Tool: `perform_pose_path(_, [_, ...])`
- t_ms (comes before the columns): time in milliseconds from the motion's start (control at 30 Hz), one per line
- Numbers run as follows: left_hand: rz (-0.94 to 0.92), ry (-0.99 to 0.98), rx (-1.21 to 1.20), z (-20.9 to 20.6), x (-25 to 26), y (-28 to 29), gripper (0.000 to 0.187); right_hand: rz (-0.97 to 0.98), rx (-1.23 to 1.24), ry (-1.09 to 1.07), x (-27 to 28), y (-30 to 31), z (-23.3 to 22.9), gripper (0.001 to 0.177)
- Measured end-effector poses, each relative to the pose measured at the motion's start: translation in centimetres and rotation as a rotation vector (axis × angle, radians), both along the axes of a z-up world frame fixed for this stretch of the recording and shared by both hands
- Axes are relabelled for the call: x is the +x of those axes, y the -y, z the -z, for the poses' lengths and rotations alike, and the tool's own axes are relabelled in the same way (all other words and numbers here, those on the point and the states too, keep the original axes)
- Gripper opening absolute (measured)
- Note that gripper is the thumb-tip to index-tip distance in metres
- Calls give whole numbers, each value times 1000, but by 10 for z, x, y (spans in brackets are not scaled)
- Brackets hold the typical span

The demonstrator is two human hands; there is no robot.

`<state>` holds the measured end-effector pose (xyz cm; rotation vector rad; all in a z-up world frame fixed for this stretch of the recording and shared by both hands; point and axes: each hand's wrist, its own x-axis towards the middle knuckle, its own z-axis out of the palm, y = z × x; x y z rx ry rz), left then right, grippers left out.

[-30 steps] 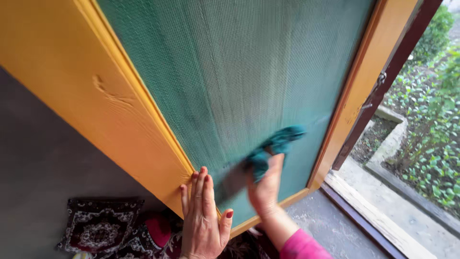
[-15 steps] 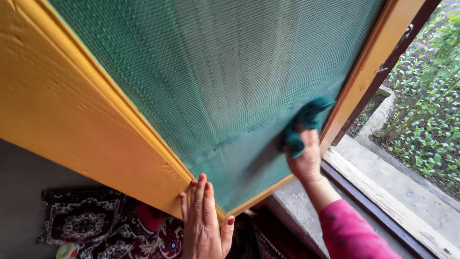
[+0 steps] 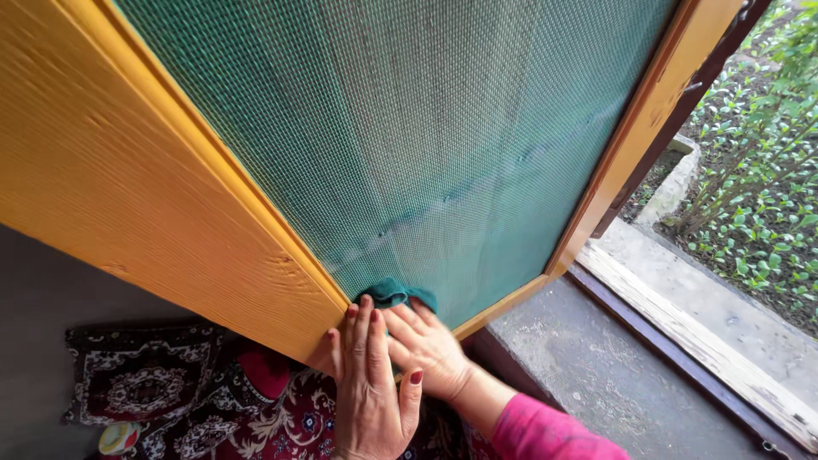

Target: The person wipes the wooden frame and mesh of a window screen using a green cloth. They move the cloth along the edges and across the mesh surface repeatedly.

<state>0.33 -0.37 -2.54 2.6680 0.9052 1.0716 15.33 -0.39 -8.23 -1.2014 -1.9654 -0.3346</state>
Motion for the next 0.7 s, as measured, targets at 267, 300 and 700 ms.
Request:
perform_pose_path(267, [21, -4, -51, 46, 1, 2, 77, 471, 201, -368, 162, -8, 20, 38])
perform_pose_path(300, [18, -4, -58, 50, 0, 2, 77, 521, 215, -401, 170, -9, 26, 46])
perform_pose_path(700, [-18, 20, -33, 96, 6, 0, 77, 307, 123, -352, -22, -13, 89, 44])
